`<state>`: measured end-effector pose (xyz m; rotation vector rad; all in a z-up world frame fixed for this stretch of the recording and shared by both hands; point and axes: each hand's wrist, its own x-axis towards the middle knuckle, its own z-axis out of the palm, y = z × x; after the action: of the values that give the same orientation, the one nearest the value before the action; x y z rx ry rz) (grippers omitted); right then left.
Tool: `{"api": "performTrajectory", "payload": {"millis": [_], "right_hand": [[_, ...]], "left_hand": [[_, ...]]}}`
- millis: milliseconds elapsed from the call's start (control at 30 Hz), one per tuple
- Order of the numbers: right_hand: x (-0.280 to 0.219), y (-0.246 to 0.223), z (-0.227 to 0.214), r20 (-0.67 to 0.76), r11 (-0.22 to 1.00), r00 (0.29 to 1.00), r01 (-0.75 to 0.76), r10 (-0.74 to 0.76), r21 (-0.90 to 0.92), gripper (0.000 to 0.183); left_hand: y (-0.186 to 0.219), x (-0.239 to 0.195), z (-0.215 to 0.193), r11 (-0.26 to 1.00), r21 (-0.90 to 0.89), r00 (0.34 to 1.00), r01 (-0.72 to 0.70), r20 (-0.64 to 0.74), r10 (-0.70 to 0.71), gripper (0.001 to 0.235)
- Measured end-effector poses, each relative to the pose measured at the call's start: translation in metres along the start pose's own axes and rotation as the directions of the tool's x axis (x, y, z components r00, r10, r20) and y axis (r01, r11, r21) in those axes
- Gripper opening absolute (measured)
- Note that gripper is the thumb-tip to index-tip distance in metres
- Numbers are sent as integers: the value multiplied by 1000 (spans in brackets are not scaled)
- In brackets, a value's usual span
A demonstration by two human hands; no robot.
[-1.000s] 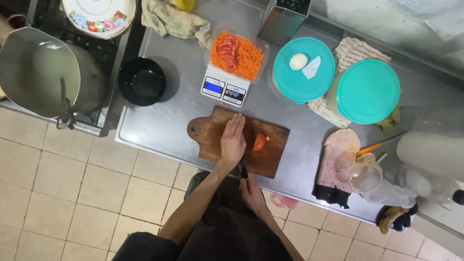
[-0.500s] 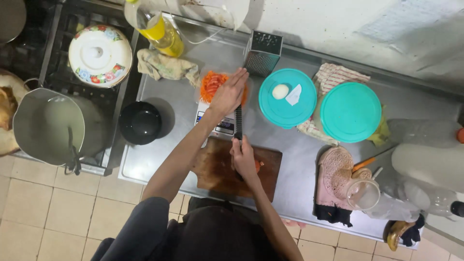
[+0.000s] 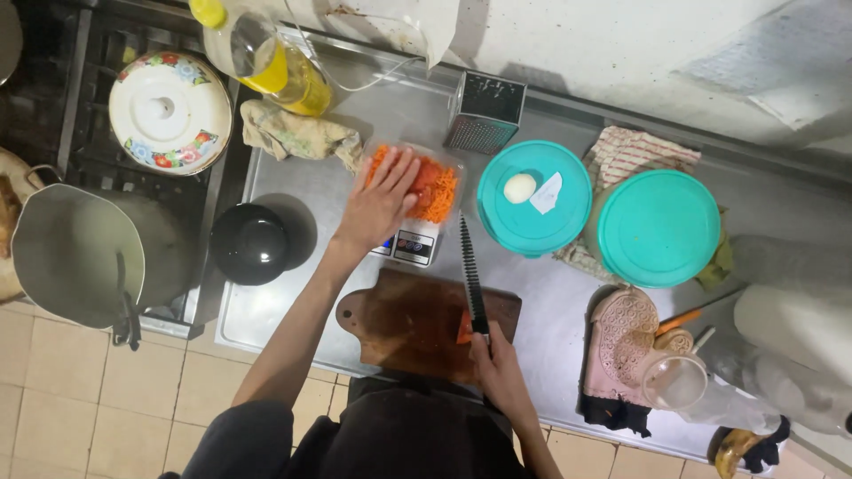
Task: Preparing a salad container by portioning shredded carrots and adding sliced hard-boiled eggs.
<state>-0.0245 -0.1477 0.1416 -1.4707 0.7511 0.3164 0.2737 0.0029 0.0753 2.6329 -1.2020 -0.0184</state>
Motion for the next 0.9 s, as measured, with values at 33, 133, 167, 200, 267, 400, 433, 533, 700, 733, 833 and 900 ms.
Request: {"api": "performTrajectory", "payload": {"millis": [33, 133, 167, 200, 267, 400, 433, 533, 700, 733, 833, 900], "right_hand": [[0, 2, 0, 4, 1000, 1000, -26, 27, -5, 19], [4, 10, -1, 5, 1000, 1000, -18, 18, -19, 17], [5, 13, -1, 6, 1000, 1000, 8, -8, -30, 17], [3, 12, -2, 4, 999, 1000, 11, -11, -30, 17], [-2, 11, -3, 13, 998, 999, 50, -50, -28, 18], [-10, 7, -8, 6, 999, 999, 46, -46, 4, 18], [-11, 8, -9, -3, 999, 1000, 31, -31, 5, 18], [-17, 13, -14, -21, 1000, 1000, 8, -8, -20, 18], [-18, 34, -20, -55, 999, 998, 35, -37, -42, 18], [-20, 36, -20, -61, 998, 997, 38, -41, -48, 19], [-28, 27, -20, -67, 998, 998, 13, -17, -56, 20], [-33, 21, -21, -67, 998, 998, -16, 12, -55, 21]], "left_hand": [[4, -2, 2, 999, -31, 1000, -21, -10, 20, 61], [15, 2, 10, 997, -14, 997, -70, -28, 70, 67], [20, 3, 13, 995, 29, 995, -92, -29, 93, 71], [22, 7, 15, 995, 29, 995, -94, -31, 95, 71], [26, 14, 21, 974, 124, 982, -189, 11, 189, 72], [23, 20, 15, 933, 263, 968, -246, 14, 252, 73], [18, 21, 13, 933, 225, 957, -282, 2, 289, 75], [8, 21, -2, 948, 147, 958, -281, -11, 285, 77], [-6, 16, -5, 981, 75, 983, -181, 4, 181, 71], [-6, 15, -5, 983, 49, 985, -174, -5, 175, 70], [0, 10, -10, 984, -19, 985, -175, 6, 175, 71], [2, 9, -6, 981, -60, 982, -183, 26, 185, 73]]}}
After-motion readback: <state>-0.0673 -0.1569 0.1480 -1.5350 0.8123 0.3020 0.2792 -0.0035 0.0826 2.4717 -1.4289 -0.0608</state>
